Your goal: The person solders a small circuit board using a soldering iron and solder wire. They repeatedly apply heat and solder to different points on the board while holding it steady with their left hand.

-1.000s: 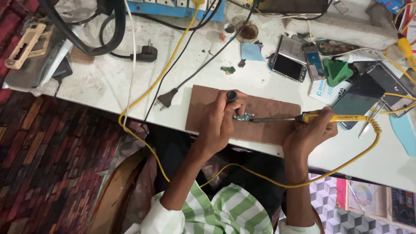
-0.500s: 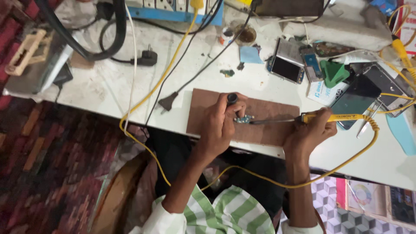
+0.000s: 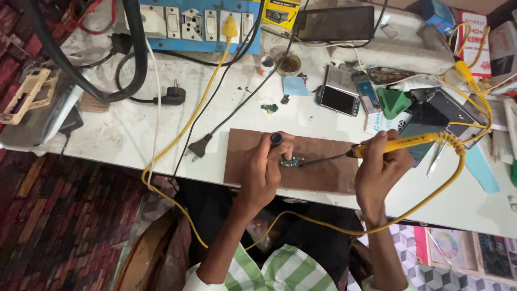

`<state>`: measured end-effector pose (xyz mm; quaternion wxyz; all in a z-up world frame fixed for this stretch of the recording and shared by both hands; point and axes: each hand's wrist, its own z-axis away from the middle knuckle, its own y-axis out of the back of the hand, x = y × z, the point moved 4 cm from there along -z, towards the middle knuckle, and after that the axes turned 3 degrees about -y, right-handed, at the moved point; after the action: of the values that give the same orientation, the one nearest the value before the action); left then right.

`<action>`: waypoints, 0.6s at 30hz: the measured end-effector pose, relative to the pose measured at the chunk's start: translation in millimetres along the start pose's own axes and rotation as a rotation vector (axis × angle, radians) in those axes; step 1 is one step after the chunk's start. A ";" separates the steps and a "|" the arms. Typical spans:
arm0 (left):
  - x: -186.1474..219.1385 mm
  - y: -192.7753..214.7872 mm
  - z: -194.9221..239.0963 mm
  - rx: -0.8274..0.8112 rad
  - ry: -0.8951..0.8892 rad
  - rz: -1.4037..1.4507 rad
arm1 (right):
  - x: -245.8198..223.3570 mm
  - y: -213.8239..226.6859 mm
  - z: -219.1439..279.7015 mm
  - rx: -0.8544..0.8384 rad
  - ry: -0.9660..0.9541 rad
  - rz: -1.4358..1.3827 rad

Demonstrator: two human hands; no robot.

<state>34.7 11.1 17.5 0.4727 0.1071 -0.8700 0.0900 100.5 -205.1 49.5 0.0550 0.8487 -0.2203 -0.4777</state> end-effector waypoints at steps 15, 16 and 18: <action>-1.2 -0.3 1.2 -0.007 -0.007 -0.050 | -64.3 -23.3 -27.4 -0.338 0.188 0.219; -1.6 -0.1 1.8 -0.005 -0.016 -0.064 | -65.7 -23.0 -28.9 -0.365 0.206 0.227; -2.6 0.3 2.4 -0.004 -0.035 -0.092 | -67.6 -23.5 -29.3 -0.415 0.230 0.223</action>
<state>34.1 11.0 14.1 0.4615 0.1475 -0.8724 0.0646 102.3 -158.6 111.3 0.3047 0.8385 -0.2021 -0.4039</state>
